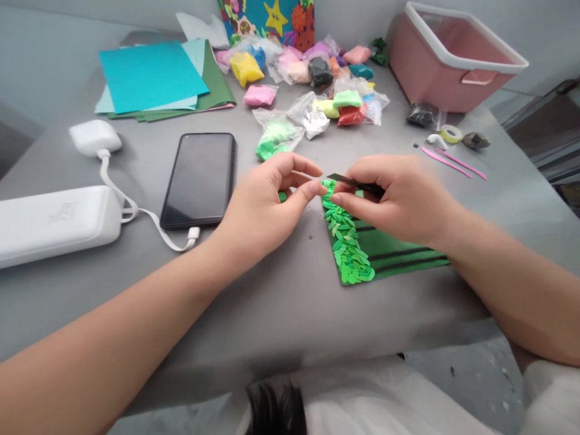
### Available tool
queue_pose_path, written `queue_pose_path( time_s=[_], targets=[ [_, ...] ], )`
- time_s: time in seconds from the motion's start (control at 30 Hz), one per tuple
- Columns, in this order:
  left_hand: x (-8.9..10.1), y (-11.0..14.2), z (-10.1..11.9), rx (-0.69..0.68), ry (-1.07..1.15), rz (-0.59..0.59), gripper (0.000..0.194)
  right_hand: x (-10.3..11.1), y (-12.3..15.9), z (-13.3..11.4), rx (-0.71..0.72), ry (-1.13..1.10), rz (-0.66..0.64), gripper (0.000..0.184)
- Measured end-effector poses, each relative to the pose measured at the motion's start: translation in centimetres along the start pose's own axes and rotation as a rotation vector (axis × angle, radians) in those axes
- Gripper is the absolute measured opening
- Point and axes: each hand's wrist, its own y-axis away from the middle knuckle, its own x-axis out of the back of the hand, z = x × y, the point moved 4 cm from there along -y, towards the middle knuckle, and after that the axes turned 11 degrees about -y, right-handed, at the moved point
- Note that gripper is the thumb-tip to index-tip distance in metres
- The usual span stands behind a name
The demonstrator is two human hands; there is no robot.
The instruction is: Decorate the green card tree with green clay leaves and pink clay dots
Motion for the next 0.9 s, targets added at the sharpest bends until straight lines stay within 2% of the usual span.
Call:
queue_pose_path(
  time_s=[0.13,0.27,0.47,0.67,0.9],
  targets=[
    [-0.03,-0.39,-0.14,-0.01,-0.164,-0.053,0.02,-0.52,-0.09,-0.07,-0.096,0.054,-0.076,0.017],
    [-0.1,-0.38,-0.13,-0.043,-0.234,-0.081,0.021,-0.58,-0.08,-0.14,-0.124,0.055,-0.102,0.014],
    [-0.22,-0.18,-0.29,-0.099,-0.408,-0.1,0.022,-0.43,-0.16,0.03,-0.121,0.133,-0.109,0.023],
    [-0.44,-0.23,-0.38,-0.137,-0.469,-0.137,0.018,0.08,-0.41,0.1,-0.184,0.215,-0.094,0.03],
    [-0.6,-0.3,-0.67,-0.161,-0.486,-0.118,0.021,-0.41,-0.39,0.63,-0.182,0.188,-0.144,0.017]
  ],
)
